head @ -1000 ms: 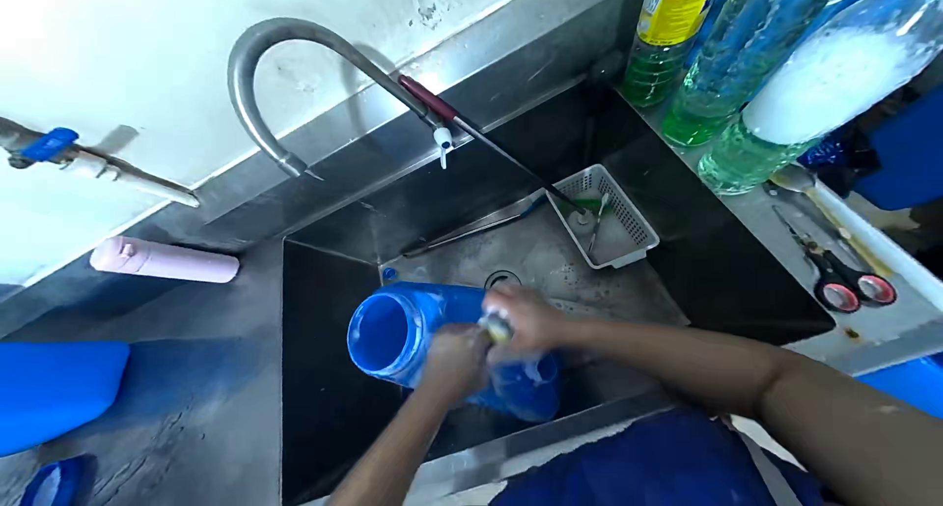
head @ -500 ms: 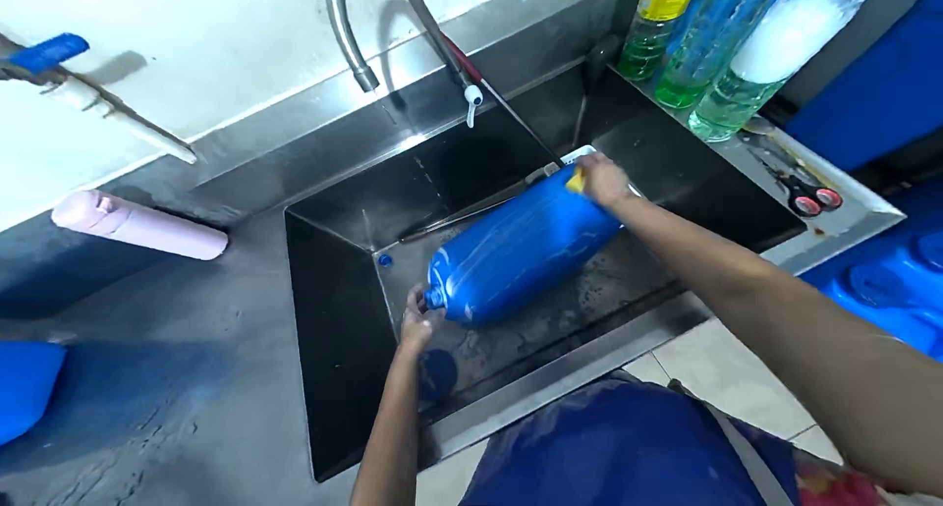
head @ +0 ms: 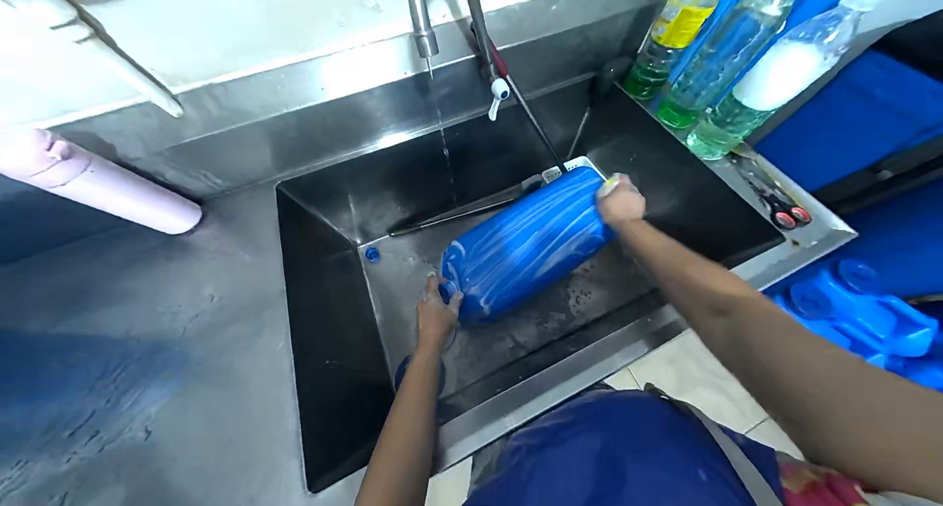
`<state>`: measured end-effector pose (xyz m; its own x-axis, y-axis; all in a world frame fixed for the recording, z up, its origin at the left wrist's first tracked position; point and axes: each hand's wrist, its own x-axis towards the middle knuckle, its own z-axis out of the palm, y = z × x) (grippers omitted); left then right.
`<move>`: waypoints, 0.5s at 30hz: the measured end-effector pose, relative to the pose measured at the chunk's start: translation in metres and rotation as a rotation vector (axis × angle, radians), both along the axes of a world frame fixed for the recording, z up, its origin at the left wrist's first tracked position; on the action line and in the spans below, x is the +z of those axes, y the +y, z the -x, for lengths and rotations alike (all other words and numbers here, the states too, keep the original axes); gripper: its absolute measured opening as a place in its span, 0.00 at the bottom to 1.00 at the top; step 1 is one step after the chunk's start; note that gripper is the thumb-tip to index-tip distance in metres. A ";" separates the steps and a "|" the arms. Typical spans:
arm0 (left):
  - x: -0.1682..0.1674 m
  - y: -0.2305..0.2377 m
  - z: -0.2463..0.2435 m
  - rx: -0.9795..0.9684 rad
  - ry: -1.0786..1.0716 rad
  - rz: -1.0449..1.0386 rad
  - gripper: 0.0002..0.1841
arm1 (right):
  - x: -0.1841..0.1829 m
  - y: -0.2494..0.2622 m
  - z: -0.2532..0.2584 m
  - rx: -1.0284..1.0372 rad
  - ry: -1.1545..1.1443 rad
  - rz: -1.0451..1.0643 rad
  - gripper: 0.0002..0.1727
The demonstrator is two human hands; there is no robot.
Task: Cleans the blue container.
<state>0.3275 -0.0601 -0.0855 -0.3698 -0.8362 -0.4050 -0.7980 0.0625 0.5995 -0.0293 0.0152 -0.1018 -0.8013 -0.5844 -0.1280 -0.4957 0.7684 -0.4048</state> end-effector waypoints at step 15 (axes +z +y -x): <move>-0.077 -0.036 0.005 0.330 0.527 -0.047 0.39 | 0.003 -0.059 -0.009 0.200 0.017 -0.042 0.29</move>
